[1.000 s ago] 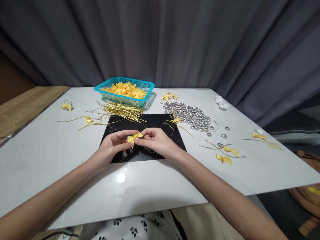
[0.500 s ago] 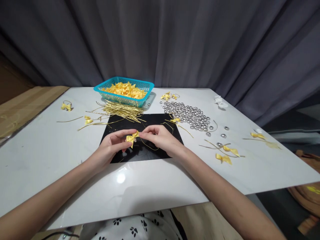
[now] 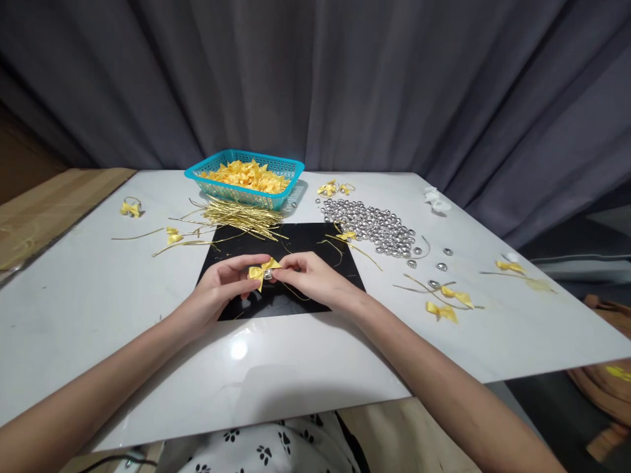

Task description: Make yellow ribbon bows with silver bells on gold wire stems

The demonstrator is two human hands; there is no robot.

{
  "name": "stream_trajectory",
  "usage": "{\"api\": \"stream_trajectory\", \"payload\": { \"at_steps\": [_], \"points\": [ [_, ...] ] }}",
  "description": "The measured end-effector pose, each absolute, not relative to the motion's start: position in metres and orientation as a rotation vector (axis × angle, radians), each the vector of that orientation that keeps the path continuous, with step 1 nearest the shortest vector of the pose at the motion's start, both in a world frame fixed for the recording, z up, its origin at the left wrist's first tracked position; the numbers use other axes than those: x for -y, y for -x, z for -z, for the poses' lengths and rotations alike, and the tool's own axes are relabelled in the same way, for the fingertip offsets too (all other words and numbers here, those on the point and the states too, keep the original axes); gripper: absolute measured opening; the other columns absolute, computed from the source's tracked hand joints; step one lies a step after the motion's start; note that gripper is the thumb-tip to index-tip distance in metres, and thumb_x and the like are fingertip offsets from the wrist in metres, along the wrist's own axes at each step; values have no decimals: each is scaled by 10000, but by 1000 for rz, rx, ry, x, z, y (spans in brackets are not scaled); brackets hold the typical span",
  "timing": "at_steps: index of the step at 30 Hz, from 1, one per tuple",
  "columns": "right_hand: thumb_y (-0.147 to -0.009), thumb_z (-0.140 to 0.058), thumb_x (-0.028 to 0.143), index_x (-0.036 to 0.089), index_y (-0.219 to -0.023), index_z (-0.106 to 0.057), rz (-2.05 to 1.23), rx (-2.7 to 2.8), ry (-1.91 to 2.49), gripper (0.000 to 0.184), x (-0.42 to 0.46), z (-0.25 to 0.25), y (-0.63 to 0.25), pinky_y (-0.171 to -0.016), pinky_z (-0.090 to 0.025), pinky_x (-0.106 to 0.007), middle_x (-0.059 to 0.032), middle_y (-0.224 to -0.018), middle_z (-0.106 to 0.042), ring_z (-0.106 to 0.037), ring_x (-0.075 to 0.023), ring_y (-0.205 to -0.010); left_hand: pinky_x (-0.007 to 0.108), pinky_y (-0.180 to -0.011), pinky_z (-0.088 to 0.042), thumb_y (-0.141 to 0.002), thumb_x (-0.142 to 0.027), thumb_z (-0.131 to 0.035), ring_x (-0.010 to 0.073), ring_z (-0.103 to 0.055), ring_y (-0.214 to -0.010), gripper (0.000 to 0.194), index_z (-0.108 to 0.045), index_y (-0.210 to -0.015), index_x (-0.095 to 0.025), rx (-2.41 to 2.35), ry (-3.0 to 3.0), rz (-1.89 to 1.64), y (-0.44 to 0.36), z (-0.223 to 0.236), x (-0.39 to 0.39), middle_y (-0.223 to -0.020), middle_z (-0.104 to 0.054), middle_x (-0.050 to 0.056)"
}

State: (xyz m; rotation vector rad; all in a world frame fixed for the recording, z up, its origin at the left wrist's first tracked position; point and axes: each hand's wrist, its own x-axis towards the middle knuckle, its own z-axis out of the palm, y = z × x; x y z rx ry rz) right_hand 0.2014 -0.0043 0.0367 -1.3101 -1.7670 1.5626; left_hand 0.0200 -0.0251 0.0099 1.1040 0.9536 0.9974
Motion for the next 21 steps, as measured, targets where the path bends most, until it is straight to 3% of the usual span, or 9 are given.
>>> {"api": "stream_trajectory", "payload": {
  "at_steps": [6,9,13,15,21],
  "points": [
    [-769,-573,477,150,-728,-615,-1554,1736,1330,333,2,-38,-204,-429,-142,-235,82,-472,-279,-215,-58,-437,234,-560,-373,-677,-194,-700,116,-521,-623,349,-682,-1026,-204,-928,-1132,-989,-19,-10,25,-798,-684,33],
    [-775,-561,489,152,-738,-616,-1543,1701,1345,343,-2,-46,-215,-423,-105,-235,85,-483,-229,-178,-55,-430,233,-550,-366,-670,-185,-698,118,-525,-613,340,-690,-1009,-209,-933,-1136,-980,-19,-10,25,-724,-663,16],
    [-764,-558,266,185,-885,-600,-1460,1542,1229,151,-10,-64,-239,-427,-68,-242,86,-499,-192,-143,-56,-418,224,-526,-346,-666,-172,-692,102,-489,-576,335,-698,-998,-216,-945,-1154,-991,-19,-9,24,-671,-631,-1],
    [-744,-542,182,222,-939,-568,-1329,1446,1147,200,-13,-73,-249,-433,-67,-248,81,-517,-178,-136,-60,-425,220,-524,-343,-666,-164,-688,94,-477,-570,331,-702,-992,-216,-944,-1155,-987,-19,-8,23,-689,-637,1],
    [-743,-523,178,277,-944,-495,-1101,1382,1005,226,-13,-83,-259,-452,-64,-271,64,-539,-256,-143,-66,-424,225,-562,-371,-675,-161,-672,104,-508,-603,315,-699,-986,-202,-930,-1147,-938,-19,-6,25,-733,-662,18]
  ]
}}
